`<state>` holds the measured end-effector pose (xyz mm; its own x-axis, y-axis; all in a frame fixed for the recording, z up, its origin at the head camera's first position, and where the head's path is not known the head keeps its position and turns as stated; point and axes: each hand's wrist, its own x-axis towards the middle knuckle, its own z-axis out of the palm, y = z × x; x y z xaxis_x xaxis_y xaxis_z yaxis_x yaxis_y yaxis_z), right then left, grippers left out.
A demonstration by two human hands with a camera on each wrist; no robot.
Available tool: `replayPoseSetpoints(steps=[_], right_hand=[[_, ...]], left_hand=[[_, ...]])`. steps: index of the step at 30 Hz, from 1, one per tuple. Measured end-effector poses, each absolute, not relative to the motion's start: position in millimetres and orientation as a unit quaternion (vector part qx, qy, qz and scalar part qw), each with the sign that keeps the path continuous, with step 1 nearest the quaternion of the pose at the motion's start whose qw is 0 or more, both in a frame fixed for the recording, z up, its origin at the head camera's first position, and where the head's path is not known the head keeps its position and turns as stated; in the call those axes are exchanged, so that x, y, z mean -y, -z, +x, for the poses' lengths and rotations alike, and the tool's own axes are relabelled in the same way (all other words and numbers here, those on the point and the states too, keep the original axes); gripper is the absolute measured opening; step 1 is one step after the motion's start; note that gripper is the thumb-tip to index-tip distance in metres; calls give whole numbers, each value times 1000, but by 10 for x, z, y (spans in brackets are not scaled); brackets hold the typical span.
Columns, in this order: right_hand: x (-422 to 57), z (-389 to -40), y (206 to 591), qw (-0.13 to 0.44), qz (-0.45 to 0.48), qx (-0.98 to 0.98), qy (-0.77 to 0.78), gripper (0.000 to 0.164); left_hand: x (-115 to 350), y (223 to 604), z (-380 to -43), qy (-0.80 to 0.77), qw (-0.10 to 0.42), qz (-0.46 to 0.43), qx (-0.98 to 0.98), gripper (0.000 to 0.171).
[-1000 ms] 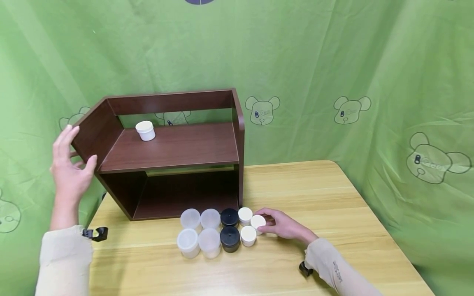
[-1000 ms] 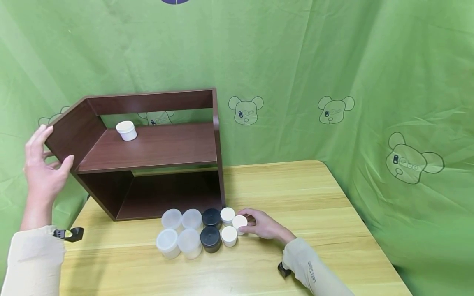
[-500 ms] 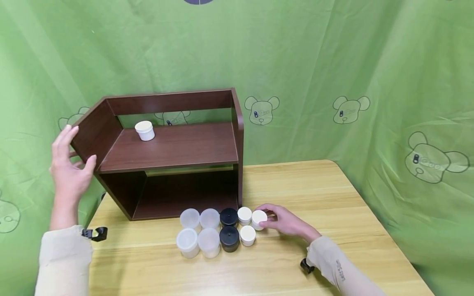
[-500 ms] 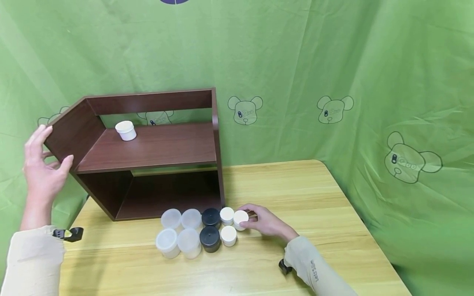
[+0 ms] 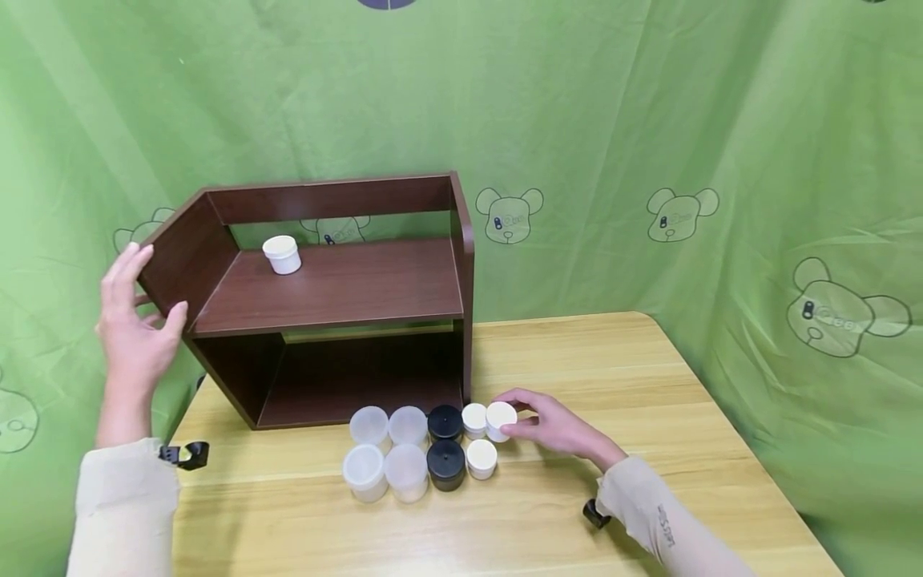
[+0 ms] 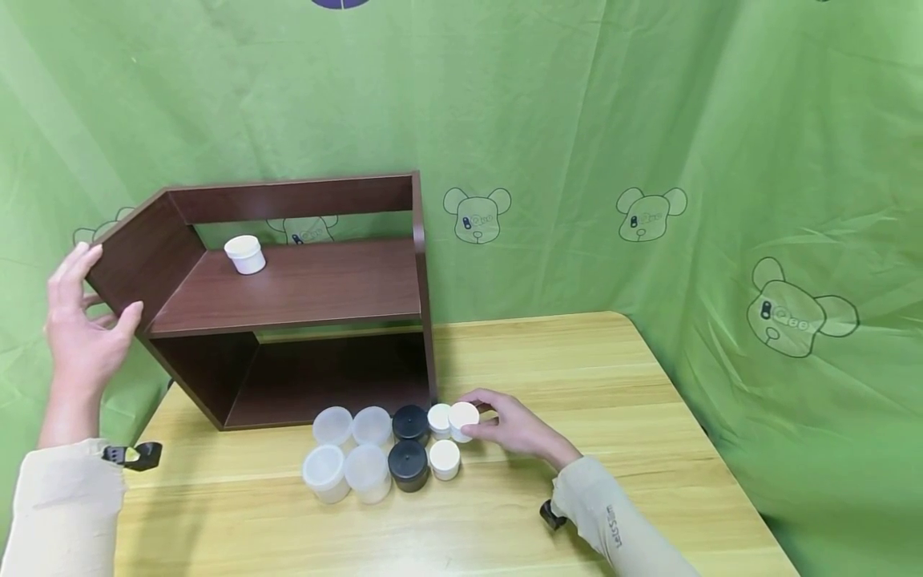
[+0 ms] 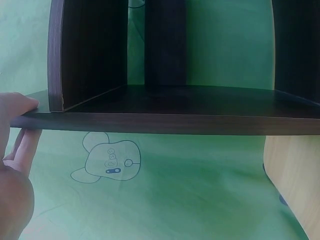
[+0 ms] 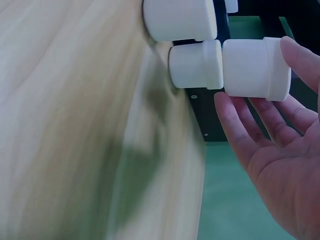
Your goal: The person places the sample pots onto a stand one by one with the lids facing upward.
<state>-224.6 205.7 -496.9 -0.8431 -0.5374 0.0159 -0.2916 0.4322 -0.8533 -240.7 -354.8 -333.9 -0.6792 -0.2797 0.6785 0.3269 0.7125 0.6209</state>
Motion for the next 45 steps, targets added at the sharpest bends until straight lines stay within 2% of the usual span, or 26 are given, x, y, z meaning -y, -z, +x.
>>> replayPoseSetpoints(steps=[32, 45], right_hand=[[-1700, -2194, 4385, 113, -300, -812, 488, 44], [-1478, -2210, 3925, 89, -332, -812, 472, 44]], left_hand=[[3559, 3341, -2376, 384, 393, -11, 835, 85], [3560, 3345, -2411, 379, 397, -6, 836, 84]])
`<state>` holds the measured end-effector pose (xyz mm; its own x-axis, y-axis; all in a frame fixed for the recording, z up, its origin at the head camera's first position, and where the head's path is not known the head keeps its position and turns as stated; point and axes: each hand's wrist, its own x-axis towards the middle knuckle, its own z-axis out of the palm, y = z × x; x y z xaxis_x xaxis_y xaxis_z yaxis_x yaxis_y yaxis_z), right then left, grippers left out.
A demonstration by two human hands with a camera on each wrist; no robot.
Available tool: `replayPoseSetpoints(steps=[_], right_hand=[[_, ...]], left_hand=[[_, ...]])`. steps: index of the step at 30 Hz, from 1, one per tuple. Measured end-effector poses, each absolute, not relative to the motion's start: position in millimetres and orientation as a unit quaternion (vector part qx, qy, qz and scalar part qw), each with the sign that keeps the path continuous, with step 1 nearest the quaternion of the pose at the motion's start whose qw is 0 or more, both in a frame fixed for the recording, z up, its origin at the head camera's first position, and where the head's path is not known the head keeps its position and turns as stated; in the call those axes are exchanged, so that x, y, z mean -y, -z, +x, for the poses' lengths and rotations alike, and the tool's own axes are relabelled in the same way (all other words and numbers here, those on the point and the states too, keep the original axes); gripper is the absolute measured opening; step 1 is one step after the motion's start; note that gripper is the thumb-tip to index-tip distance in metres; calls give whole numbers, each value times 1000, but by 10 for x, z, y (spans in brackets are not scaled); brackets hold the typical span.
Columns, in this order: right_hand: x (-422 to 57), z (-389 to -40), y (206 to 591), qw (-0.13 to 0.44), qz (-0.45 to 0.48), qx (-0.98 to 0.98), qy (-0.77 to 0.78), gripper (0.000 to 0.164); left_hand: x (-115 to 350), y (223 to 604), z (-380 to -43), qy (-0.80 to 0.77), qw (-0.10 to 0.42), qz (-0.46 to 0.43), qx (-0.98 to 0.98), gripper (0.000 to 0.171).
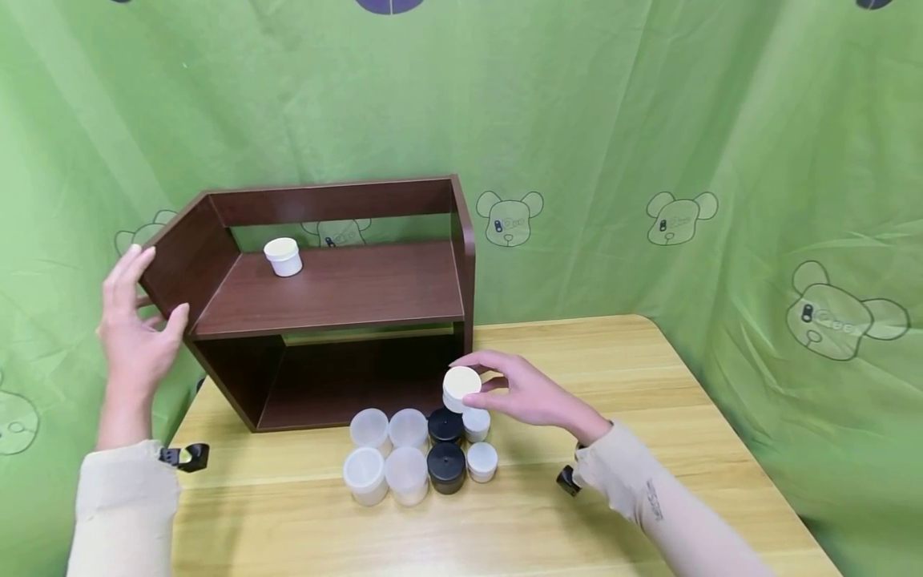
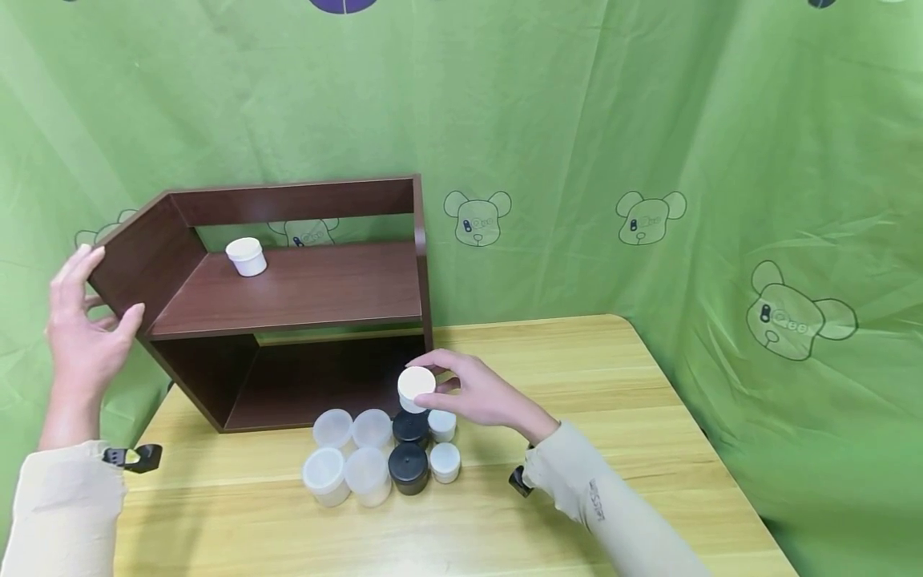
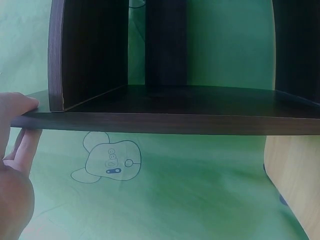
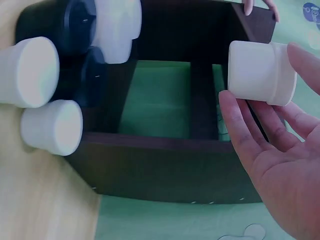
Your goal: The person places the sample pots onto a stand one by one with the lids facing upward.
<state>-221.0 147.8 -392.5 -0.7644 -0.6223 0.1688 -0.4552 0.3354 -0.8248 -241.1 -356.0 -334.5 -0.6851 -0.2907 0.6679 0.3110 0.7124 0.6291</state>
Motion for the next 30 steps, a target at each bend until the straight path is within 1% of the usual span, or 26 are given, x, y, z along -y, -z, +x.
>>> replayPoseSetpoints(steps=[17, 30], right_hand=[[-1067, -2207, 3493, 67, -381, -793, 470, 43], [-709, -2306, 3177, 24, -394, -788, 472, 43]], left_hand=[[3548, 3318, -2392, 383, 390, -13, 837, 86], [3553, 3319, -2401, 383, 389, -10, 838, 86]])
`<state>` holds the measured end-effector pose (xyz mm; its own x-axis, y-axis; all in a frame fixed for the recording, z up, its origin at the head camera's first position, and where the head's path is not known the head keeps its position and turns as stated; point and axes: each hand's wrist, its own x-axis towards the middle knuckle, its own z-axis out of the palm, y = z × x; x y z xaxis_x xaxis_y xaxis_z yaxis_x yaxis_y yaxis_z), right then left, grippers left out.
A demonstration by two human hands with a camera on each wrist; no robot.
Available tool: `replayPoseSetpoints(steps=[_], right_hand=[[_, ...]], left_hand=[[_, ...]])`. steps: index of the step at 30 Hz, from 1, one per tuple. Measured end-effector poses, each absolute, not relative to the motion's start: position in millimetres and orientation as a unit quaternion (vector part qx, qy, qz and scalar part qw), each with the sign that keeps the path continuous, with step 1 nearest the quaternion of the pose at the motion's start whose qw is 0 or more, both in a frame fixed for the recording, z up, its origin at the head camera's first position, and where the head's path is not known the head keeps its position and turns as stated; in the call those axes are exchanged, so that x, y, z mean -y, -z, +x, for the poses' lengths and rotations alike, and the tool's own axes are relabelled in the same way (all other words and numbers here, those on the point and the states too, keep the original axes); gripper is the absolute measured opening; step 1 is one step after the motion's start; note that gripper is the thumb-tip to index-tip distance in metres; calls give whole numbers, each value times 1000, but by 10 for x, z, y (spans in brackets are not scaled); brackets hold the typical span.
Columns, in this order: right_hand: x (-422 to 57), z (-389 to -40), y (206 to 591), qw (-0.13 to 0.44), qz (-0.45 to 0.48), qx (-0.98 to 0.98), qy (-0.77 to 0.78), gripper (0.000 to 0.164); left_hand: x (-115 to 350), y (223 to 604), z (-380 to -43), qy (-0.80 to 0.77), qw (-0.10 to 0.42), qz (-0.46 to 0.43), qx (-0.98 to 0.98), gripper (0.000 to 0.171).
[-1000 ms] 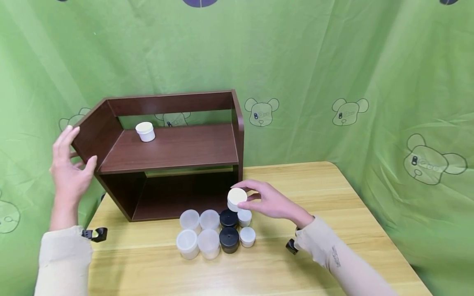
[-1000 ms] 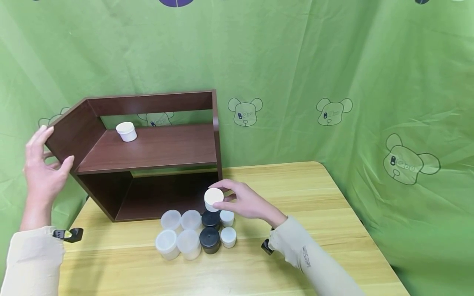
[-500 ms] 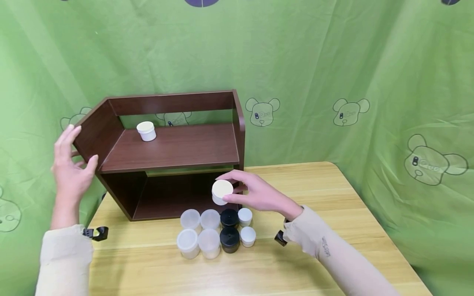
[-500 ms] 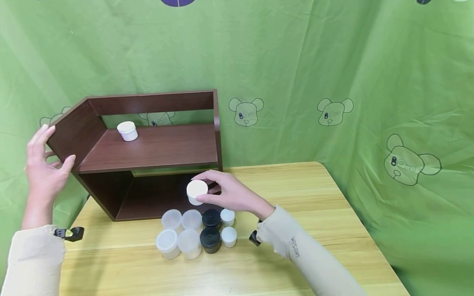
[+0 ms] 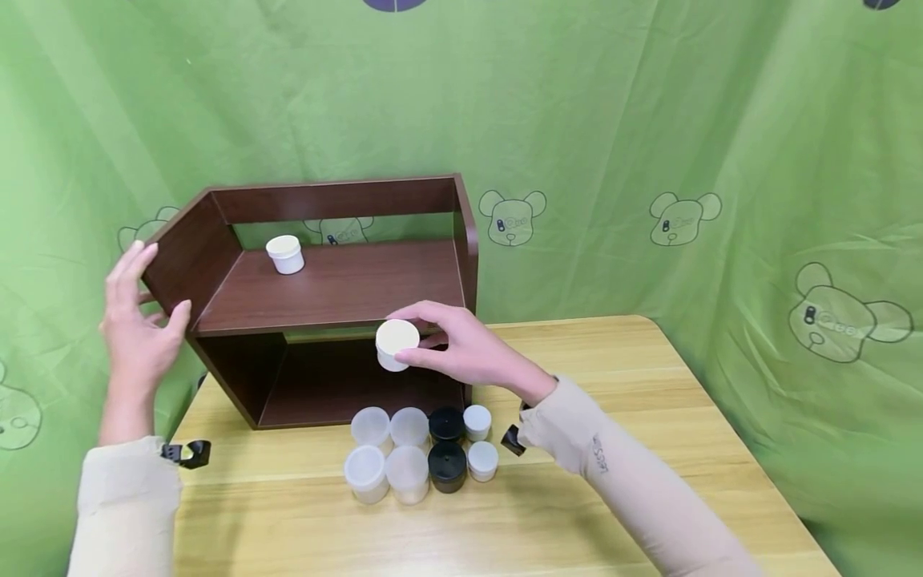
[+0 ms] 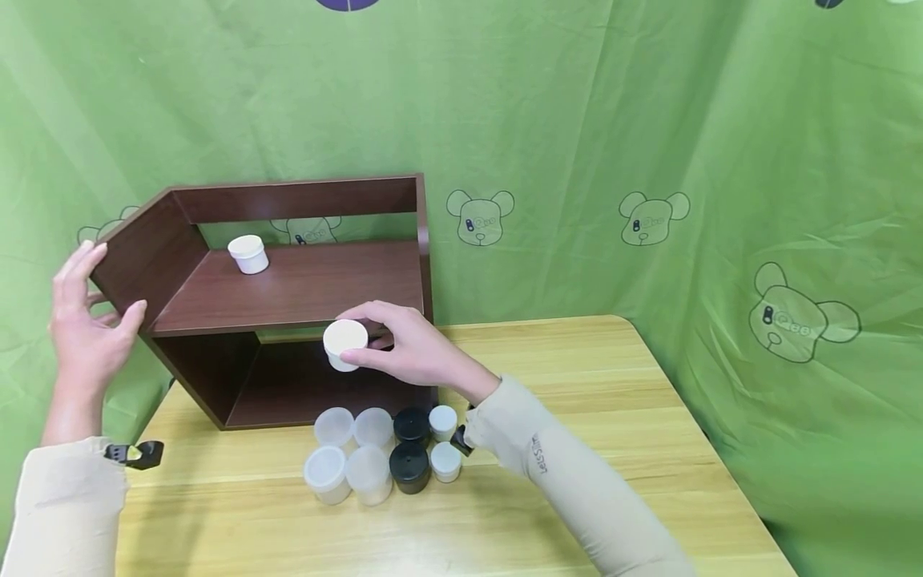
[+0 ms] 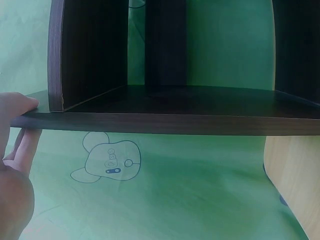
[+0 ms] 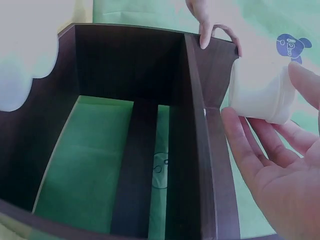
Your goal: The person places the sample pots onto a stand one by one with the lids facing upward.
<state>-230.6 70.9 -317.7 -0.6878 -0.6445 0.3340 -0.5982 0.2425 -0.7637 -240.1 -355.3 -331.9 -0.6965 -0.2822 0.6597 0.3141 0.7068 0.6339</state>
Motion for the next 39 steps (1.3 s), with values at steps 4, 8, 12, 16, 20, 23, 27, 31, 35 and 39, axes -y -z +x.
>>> replayPoseSetpoints(steps=[4, 8, 12, 16, 20, 23, 27, 31, 35, 39], right_hand=[[-605, -2352, 3111, 14, -391, -786, 479, 40], [-495, -2398, 3069, 9, -379, -778, 500, 39], [-388, -2463, 3049, -1, -361, -781, 509, 40], [-256, -2561, 3004, -10, -351, -788, 505, 40], [-102, -2676, 2943, -15, -344, -792, 504, 39], [12, -2759, 2909, -22, -337, -800, 496, 40], [149, -2848, 2873, -28, -331, -809, 485, 41], [277, -2931, 2852, -36, -323, -817, 477, 42], [405, -3002, 2835, -38, -316, -818, 478, 44], [551, -3072, 2840, -29, -319, -816, 481, 44]], left_hand=[[3546, 3319, -2395, 382, 391, -11, 837, 86], [3556, 3328, -2409, 383, 393, -9, 836, 85], [3582, 3344, -2431, 381, 394, -8, 836, 85], [3586, 3336, -2425, 383, 394, -12, 835, 85], [3590, 3321, -2416, 382, 393, -11, 836, 85], [3593, 3323, -2416, 380, 390, -10, 839, 86], [3583, 3336, -2435, 382, 391, -11, 837, 86], [3569, 3344, -2457, 384, 394, -13, 835, 86], [3572, 3340, -2462, 383, 393, -17, 836, 85], [3591, 3335, -2445, 381, 394, -18, 836, 86]])
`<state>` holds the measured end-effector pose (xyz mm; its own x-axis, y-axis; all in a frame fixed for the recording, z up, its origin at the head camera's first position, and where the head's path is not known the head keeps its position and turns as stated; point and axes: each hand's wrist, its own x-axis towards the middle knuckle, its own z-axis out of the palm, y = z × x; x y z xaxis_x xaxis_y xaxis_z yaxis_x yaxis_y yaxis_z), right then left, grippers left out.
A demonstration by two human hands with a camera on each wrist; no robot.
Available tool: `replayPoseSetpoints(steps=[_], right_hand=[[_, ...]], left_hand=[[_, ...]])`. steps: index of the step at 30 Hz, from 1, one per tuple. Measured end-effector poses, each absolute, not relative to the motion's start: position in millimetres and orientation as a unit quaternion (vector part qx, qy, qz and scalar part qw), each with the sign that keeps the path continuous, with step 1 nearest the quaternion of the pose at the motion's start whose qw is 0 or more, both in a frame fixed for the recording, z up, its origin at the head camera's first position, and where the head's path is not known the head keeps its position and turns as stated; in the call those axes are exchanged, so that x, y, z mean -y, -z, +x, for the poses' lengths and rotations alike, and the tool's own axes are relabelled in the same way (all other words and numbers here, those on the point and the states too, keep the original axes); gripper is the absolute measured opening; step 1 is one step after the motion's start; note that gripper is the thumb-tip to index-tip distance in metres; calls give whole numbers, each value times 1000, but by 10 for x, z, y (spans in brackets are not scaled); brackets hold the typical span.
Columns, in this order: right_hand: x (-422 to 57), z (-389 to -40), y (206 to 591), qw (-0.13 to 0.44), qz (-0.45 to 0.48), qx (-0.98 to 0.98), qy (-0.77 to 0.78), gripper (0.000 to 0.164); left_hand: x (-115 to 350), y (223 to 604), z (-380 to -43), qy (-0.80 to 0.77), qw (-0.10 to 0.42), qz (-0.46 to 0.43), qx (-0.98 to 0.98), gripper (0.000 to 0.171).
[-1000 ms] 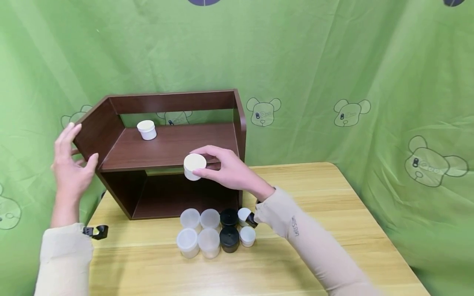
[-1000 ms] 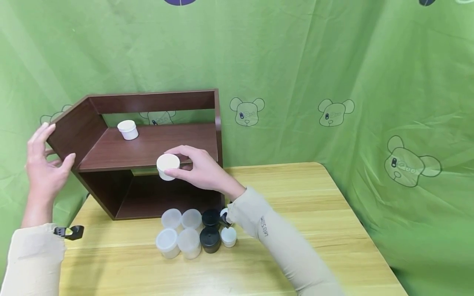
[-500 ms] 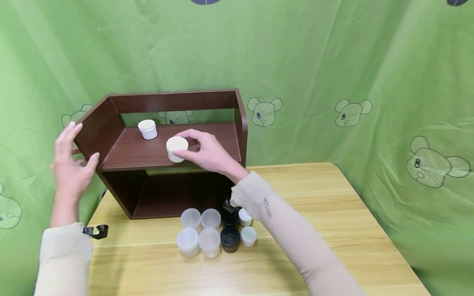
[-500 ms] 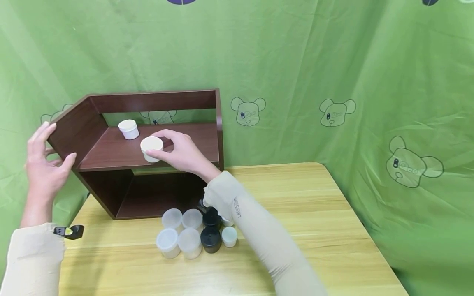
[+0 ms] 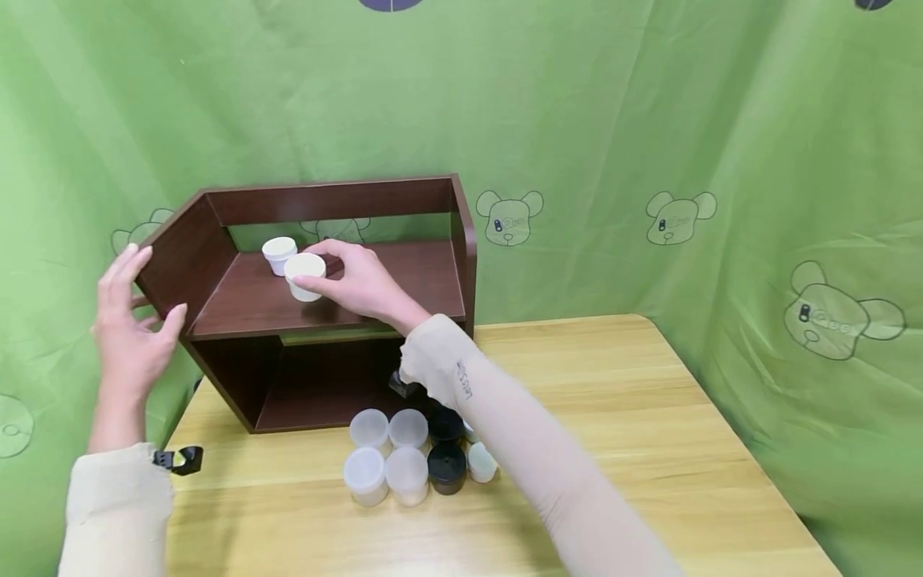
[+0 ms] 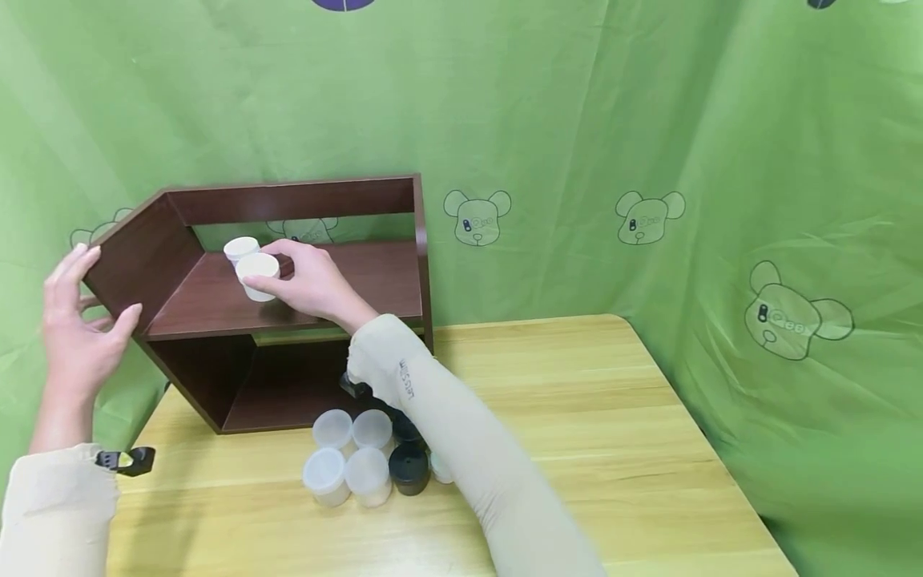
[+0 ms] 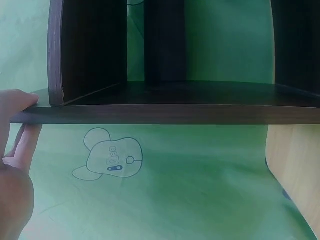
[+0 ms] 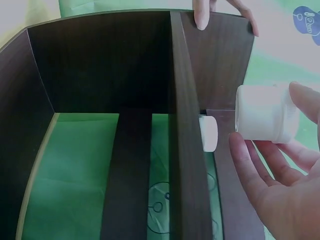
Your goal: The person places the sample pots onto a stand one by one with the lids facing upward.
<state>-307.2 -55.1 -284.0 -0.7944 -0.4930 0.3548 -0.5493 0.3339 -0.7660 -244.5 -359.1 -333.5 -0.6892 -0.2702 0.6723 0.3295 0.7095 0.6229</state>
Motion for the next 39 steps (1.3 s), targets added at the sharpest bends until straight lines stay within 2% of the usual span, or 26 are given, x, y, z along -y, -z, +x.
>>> replayPoseSetpoints(steps=[14, 24, 31, 39], right_hand=[[1037, -3273, 3063, 51, 290, 819, -492, 41], [1194, -3346, 3161, 66, 272, 823, -494, 42], [1301, -3325, 3164, 50, 278, 833, -475, 48], [1344, -3333, 3188, 46, 267, 838, -473, 48]], left_hand=[[3592, 3368, -2433, 384, 390, -20, 837, 86], [3575, 3343, -2460, 384, 391, -31, 836, 85], [3626, 3338, -2397, 380, 393, -23, 837, 84], [3638, 3349, -2333, 379, 394, -28, 837, 85]])
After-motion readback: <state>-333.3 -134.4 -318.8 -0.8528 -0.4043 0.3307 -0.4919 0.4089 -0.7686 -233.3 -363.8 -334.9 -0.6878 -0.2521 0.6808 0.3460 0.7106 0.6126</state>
